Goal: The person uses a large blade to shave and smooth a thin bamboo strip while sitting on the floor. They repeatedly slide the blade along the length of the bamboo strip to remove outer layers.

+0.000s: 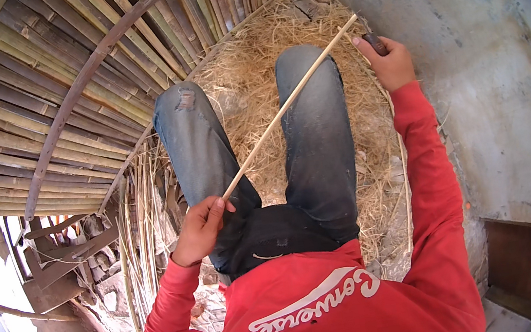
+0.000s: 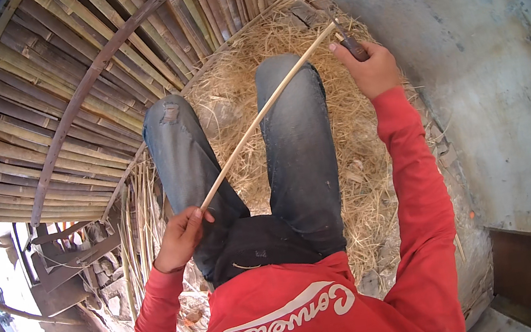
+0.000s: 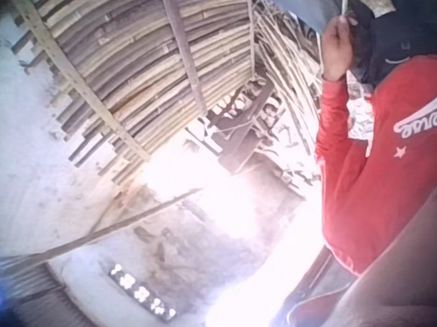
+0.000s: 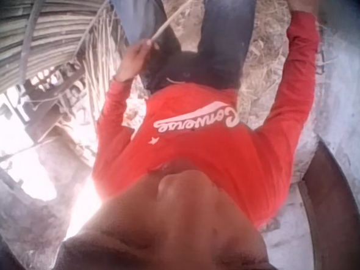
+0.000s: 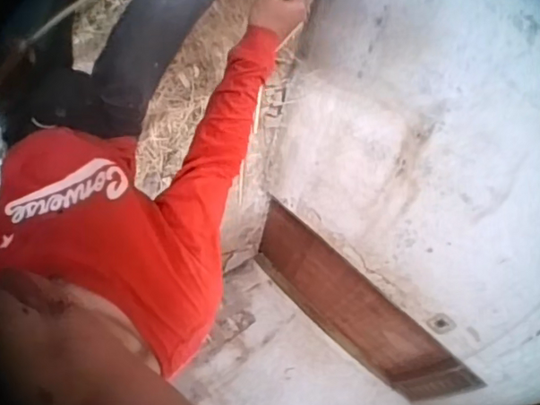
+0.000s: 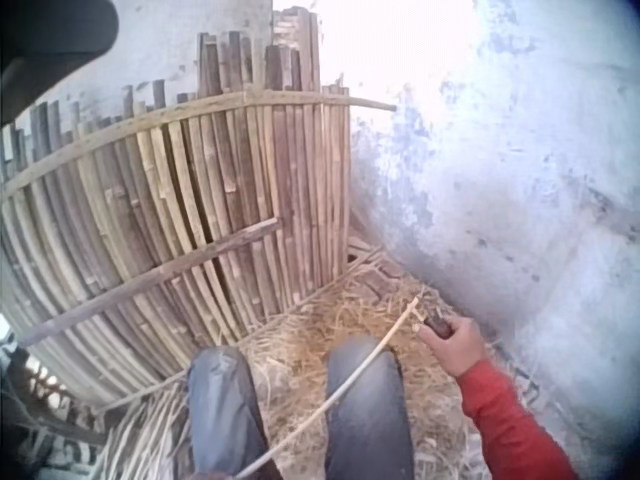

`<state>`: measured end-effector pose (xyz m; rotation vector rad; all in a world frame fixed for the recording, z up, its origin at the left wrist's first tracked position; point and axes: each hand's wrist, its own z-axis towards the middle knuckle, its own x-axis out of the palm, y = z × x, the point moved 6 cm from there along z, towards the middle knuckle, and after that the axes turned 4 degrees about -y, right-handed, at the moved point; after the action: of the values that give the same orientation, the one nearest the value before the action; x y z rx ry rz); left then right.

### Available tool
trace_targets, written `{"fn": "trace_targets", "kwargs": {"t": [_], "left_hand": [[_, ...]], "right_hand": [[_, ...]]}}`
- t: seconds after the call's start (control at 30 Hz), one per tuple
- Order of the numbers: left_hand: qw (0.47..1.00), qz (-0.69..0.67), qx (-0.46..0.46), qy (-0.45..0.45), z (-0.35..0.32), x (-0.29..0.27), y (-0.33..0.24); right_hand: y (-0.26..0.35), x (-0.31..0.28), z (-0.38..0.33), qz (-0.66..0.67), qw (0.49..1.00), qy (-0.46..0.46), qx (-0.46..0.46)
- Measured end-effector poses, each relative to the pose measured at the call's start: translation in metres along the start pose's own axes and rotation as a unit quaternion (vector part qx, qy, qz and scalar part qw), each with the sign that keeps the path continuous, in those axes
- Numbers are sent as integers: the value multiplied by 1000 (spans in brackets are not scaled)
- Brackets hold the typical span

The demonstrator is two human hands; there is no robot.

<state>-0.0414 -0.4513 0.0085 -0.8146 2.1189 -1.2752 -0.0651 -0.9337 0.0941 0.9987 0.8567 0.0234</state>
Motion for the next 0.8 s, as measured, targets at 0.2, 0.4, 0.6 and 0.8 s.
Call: {"fn": "trace_targets", "kwargs": {"t": [0.2, 0.4, 0.6, 0.8], "left_hand": [[998, 53, 25, -28, 0, -2, -13], [994, 82, 42, -57, -8, -10, -13], [990, 103, 70, -68, -15, -4, -22], [991, 94, 82, -52, -18, -3, -28]], "right_hand": [[11, 17, -30, -20, 998, 44, -47], [35, 23, -69, -154, 964, 149, -155], [-3, 8, -27, -187, 973, 65, -123], [1, -6, -16, -238, 964, 12, -113]]}}
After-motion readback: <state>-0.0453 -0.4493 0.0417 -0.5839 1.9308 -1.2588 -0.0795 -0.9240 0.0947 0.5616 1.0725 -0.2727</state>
